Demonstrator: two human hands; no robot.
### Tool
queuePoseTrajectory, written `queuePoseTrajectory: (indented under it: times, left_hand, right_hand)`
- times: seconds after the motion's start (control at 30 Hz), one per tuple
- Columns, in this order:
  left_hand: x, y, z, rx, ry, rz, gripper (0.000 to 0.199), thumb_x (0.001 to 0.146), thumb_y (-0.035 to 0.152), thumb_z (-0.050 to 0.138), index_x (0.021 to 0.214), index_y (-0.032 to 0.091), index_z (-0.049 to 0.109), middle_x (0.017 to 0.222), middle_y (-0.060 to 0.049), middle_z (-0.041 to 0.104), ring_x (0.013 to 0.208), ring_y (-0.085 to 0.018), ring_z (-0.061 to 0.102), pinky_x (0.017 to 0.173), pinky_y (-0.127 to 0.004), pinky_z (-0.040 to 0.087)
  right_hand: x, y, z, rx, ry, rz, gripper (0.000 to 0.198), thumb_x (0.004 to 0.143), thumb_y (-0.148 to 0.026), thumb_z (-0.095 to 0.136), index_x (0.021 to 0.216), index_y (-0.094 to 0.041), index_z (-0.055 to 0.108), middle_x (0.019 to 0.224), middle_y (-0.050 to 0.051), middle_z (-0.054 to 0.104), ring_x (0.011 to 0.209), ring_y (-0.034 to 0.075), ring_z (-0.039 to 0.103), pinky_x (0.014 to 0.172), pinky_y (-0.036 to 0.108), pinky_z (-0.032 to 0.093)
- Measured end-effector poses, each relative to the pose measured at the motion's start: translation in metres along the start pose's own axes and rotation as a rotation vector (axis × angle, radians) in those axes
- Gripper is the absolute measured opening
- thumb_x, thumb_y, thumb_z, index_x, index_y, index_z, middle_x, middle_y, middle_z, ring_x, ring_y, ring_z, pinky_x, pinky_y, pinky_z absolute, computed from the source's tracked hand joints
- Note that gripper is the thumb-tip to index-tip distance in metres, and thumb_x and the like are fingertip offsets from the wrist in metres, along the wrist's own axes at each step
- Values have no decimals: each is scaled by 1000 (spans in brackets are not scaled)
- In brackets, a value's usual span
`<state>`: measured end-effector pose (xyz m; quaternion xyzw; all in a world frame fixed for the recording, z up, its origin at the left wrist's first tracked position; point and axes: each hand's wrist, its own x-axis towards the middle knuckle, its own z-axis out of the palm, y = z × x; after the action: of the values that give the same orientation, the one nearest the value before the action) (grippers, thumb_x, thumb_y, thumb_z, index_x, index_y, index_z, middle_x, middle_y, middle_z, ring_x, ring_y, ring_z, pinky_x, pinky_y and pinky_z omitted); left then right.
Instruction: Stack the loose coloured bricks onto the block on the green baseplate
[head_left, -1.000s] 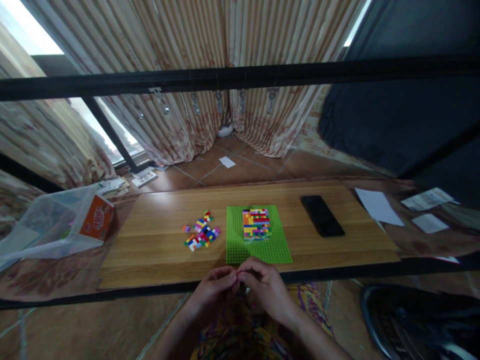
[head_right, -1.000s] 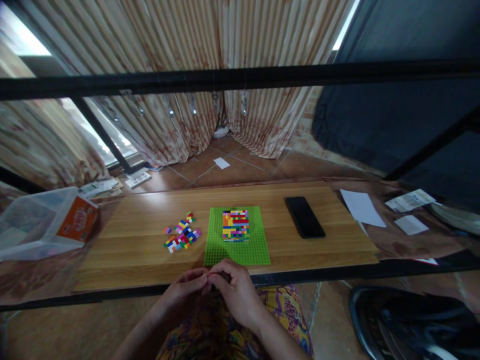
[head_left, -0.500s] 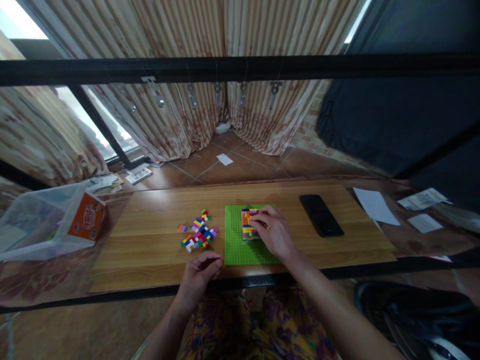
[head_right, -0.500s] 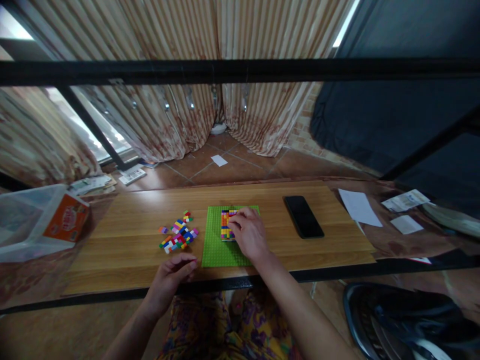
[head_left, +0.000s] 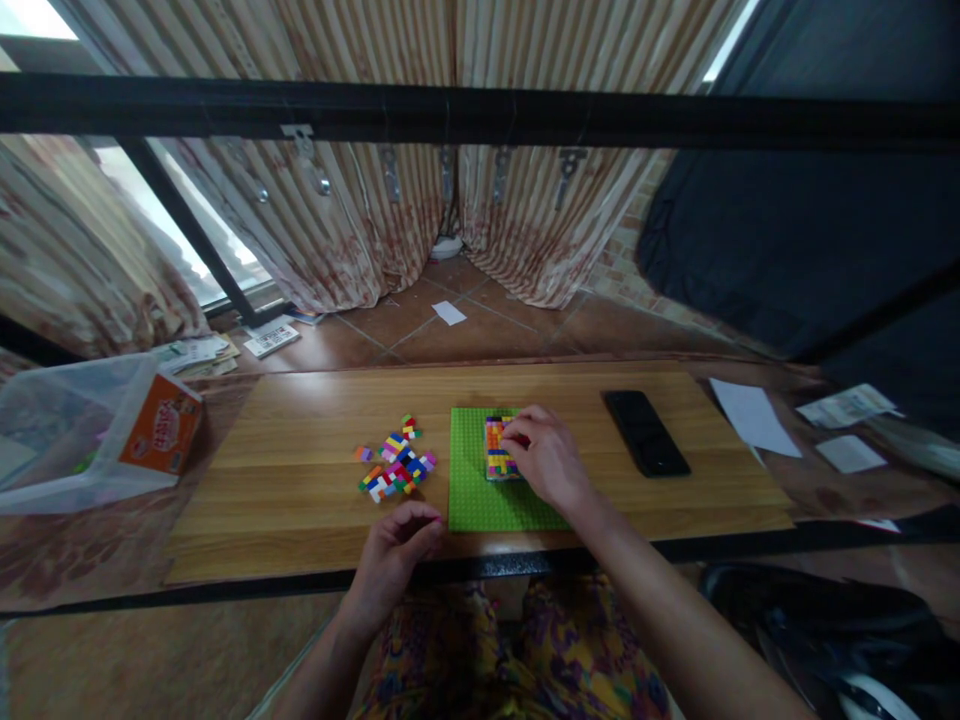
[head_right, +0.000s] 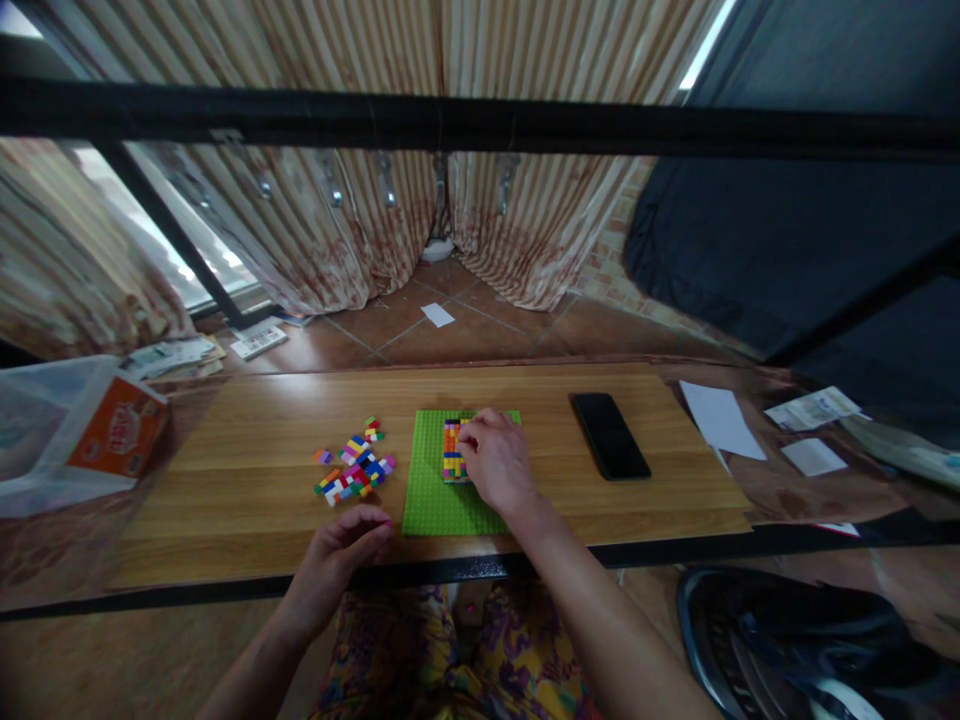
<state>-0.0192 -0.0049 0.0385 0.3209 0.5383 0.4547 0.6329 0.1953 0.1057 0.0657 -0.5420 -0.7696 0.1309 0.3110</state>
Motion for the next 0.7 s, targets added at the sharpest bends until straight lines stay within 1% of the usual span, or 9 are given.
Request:
queuePoseTrajectory:
  times: [0.17,0.3,0.37,0.43,0.53,0.6,0.7]
  left_hand:
    - [-1,2,0,-16,16,-2,24,66,31,78,78,15,64,61,3,59,57,-9,50,53,-19,41]
    - [-1,3,0,-23,27,-1,25,65,31,80,77,16,65,61,3,60,57,-9,52,55,-19,43]
    - [-1,3,1,-28,40,1,25,64,31,80,77,16,65,60,3,60,56,-9,52,54,-19,43]
    - [-2,3,1,-36,61,-3,25,64,31,80,79,16,66,62,3,62,57,-9,53,55,-19,43]
    - [-3,3,2,-38,92,-5,31,63,32,81,87,17,70,70,1,67,62,-11,57,60,-21,47]
    - [-2,2,3,-35,107,11,32,63,33,80,89,16,71,72,0,68,64,-11,58,62,-22,47]
    - [2,4,6,-31,98,76,26,66,32,78,83,16,70,68,0,67,63,-11,57,62,-21,46]
  right_hand:
    - [-6,4,7,13,58,-24,15,82,-17,62,70,-23,69,83,3,63,84,20,56,80,36,44]
    - [-17,7,12,14,112,-94,17,88,-24,57,81,-26,73,91,5,64,91,22,55,85,39,46]
    - [-22,7,13,19,126,-106,21,90,-26,53,86,-28,73,94,5,63,94,23,55,87,40,46]
    - [-26,6,14,22,136,-109,23,92,-27,51,90,-28,73,95,6,63,96,23,54,89,41,46]
    - [-30,6,15,17,159,-117,23,93,-27,50,94,-27,73,97,7,62,96,23,54,91,41,46]
    - [-32,6,17,14,171,-122,23,93,-27,49,97,-26,72,98,7,62,97,23,53,91,41,46]
    - [-36,8,19,16,167,-125,24,93,-25,48,99,-26,71,101,7,61,99,23,52,91,41,47]
